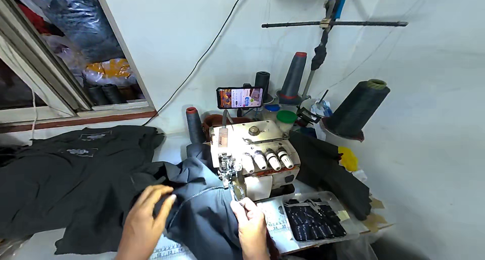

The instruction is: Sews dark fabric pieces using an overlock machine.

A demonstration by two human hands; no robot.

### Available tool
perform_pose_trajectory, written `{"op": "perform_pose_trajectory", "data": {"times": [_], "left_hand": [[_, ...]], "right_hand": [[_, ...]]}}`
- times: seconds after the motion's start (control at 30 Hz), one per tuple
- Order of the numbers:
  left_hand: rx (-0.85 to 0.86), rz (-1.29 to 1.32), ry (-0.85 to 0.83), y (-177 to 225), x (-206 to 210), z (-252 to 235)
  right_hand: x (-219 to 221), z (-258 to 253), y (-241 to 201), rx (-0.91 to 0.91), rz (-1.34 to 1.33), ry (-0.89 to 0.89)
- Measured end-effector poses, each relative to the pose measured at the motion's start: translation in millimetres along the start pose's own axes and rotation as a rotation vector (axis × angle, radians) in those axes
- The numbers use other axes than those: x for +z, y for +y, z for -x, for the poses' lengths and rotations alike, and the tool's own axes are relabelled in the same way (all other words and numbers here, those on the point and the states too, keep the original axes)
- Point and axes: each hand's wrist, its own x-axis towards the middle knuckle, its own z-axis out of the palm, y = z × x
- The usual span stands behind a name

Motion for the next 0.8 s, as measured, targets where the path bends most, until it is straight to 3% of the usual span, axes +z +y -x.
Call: {"op": "perform_pose_trajectory", "data": {"times": [0.13, 0.2, 0.3, 0.4, 0.5, 0.63, 0.8], "left_hand": [[0.024, 0.145, -0.022, 33, 14, 56], [0.024, 0.182, -0.047, 46, 23, 77], [0.074, 0.211, -0.088, 63, 38, 94], [0.179, 0.151, -0.112, 79, 52, 103], [0.252, 0.112, -0.016, 92, 65, 111], [0.23, 0.2, 0.074, 100, 58, 106], [0.121, 0.384, -0.093, 91, 55, 103]], "right_hand": [[-16, -12, -8, 0.169, -0.216, 0.119], [-27, -10, -5, 0.223, -0.186, 0.024], [-37, 11, 1, 0.186, -0.047, -0.178], [-40, 40, -18, 0.148, 0.079, -0.203], [-38, 62, -39, 0.076, 0.088, -0.216], [-40, 63, -39, -0.047, 0.112, -0.227], [-37, 62, -39, -0.04, 0.072, -0.265]]}}
